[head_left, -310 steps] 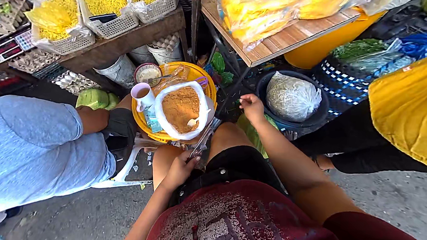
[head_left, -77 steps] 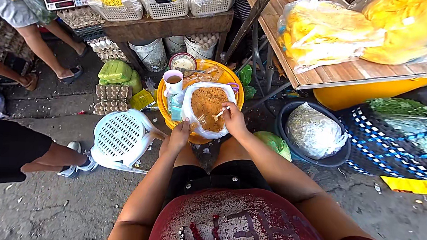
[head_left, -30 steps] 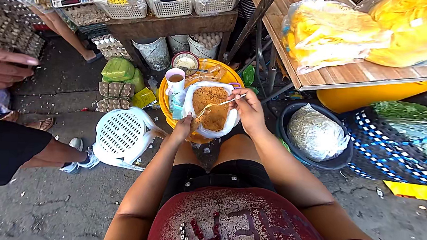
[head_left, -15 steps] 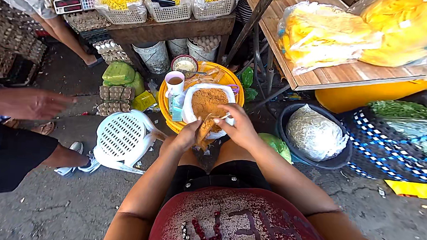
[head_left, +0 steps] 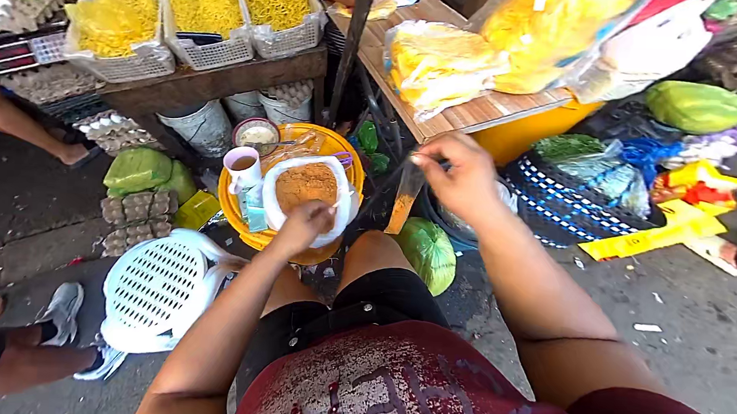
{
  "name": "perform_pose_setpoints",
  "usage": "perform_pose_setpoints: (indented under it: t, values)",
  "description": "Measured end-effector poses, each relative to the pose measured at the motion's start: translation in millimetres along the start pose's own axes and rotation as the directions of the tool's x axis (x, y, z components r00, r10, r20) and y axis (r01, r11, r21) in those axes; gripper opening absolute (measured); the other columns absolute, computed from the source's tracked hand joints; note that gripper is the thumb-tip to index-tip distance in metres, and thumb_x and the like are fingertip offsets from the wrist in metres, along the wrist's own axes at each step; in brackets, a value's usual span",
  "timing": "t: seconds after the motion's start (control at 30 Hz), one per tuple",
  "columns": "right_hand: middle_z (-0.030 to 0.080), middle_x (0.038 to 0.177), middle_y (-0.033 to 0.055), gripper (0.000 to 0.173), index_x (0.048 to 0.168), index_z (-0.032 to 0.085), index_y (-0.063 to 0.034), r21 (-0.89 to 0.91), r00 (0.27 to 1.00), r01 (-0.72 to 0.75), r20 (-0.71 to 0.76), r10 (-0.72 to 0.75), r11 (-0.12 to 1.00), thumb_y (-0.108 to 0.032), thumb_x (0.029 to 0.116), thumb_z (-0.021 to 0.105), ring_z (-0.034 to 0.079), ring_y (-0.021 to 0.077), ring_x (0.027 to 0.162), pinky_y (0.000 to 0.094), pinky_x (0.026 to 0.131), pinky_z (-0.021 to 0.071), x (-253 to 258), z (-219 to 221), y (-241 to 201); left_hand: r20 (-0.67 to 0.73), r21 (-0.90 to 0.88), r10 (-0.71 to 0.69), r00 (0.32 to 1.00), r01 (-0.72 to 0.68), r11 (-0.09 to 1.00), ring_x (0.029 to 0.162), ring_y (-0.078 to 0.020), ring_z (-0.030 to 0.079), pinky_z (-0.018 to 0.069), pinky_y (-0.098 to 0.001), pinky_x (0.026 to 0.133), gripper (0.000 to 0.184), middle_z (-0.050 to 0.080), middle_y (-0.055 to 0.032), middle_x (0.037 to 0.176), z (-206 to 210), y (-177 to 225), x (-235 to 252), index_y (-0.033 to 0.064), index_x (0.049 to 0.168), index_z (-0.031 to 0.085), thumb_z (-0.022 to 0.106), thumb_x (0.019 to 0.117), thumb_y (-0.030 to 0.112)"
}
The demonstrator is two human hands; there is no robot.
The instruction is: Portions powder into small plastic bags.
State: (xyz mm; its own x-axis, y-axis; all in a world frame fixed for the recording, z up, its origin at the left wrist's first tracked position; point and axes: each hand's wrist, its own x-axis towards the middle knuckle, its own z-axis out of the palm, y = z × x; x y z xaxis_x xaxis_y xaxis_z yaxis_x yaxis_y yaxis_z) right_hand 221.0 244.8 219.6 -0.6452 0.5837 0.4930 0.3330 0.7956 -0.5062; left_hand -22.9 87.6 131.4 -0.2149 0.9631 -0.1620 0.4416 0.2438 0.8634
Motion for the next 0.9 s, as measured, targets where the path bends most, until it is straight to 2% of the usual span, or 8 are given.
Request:
perform_pose_setpoints:
  t: [0.07,0.1,0.23,0.33,0.43,0.6,0.73,0.9]
  values:
    - [0.069,0.109,0.0200,0.015,0.099,0.072,0.0001,-0.097,0.979,-0.106,0.163,0.121,0.990,-0.013,0.0993,0.065,0.065,0.0383,0.108,0.0586,0.096,0.0518,-12,23,22,-0.121,0.180,0.022,0.992,0.000,0.984,0.090,-0.0252,0.065,0.0521,-0.0484,0.085,0.036,0.069,-0.0156,0.095,-6,2,8,-0.0039,0.093,0.072,0.058,0.1051,0.028]
    - [0.070,0.109,0.0197,0.015,0.098,0.073,-0.0003,-0.135,0.974,-0.115,0.181,0.138,0.984,-0.013,0.0991,0.065,0.066,0.0389,0.108,0.0597,0.095,0.0520,-18,32,31,-0.176,0.260,0.062,0.982,-0.014,0.965,0.102,-0.0286,0.066,0.0524,-0.0510,0.092,0.030,0.070,-0.0172,0.107,-10,3,13,-0.0026,0.091,0.072,0.066,0.1003,0.026]
    - [0.070,0.106,0.0200,0.014,0.096,0.073,-0.0003,-0.190,0.983,-0.069,0.154,0.099,0.979,-0.012,0.0981,0.065,0.066,0.0396,0.107,0.0595,0.093,0.0515,-39,50,53,-0.087,0.550,-0.026,0.996,0.070,0.832,0.147,-0.0484,0.034,0.0340,-0.0677,0.114,0.074,0.027,-0.0260,0.164,-15,8,28,0.0163,0.152,0.049,0.082,0.0866,0.024]
    - [0.071,0.106,0.0207,0.015,0.097,0.073,0.0006,-0.186,0.986,-0.047,0.151,0.076,0.981,-0.011,0.0986,0.064,0.067,0.0403,0.106,0.0599,0.093,0.0517,-30,49,53,-0.019,0.639,-0.062,0.998,0.060,0.767,0.149,-0.0494,0.028,0.0140,-0.0758,0.117,0.053,0.040,-0.0277,0.157,-20,17,38,0.0132,0.139,0.063,0.074,0.0939,0.039]
    - [0.069,0.101,0.0191,0.014,0.094,0.072,-0.0009,-0.147,0.966,-0.050,0.245,0.085,0.988,-0.012,0.0984,0.066,0.067,0.0388,0.101,0.0604,0.089,0.0526,-22,41,42,-0.101,0.593,0.096,0.990,-0.017,0.805,0.142,-0.0398,0.045,0.0243,-0.0668,0.119,0.027,0.054,-0.0211,0.147,-15,20,40,0.0077,0.111,0.076,0.073,0.0942,0.029]
    - [0.069,0.099,0.0140,0.011,0.092,0.072,-0.0022,0.036,0.959,-0.031,0.282,0.020,0.999,-0.011,0.0962,0.068,0.067,0.0299,0.099,0.0502,0.089,0.0549,-25,33,-2,0.093,0.304,0.126,0.988,-0.148,0.941,0.143,-0.0345,0.044,0.0417,-0.0574,0.112,0.066,0.045,-0.0184,0.156,-4,55,16,0.0118,0.140,0.061,0.082,0.0858,0.043]
    - [0.067,0.104,0.0086,0.008,0.090,0.074,-0.0074,0.239,0.995,-0.018,0.101,-0.006,0.971,-0.014,0.0921,0.071,0.063,0.0193,0.102,0.0370,0.089,0.0544,-33,36,-25,0.099,0.113,0.261,0.960,-0.272,0.956,0.134,-0.0219,0.053,0.0469,-0.0438,0.109,0.037,0.056,-0.0120,0.146,20,80,-1,0.0038,0.113,0.073,0.083,0.0857,0.026]
    - [0.056,0.141,0.0032,0.073,0.148,0.044,-0.0100,0.828,0.977,-0.180,0.214,-0.003,0.530,-0.036,0.0883,0.076,0.061,0.0125,0.118,0.0333,0.097,0.0547,-42,77,-8,-0.081,-0.002,0.321,0.944,-0.322,0.947,0.113,-0.0126,0.064,0.0532,-0.0355,0.098,0.006,0.070,-0.0071,0.118,12,87,-7,0.0044,0.094,0.075,0.074,0.0923,0.011]
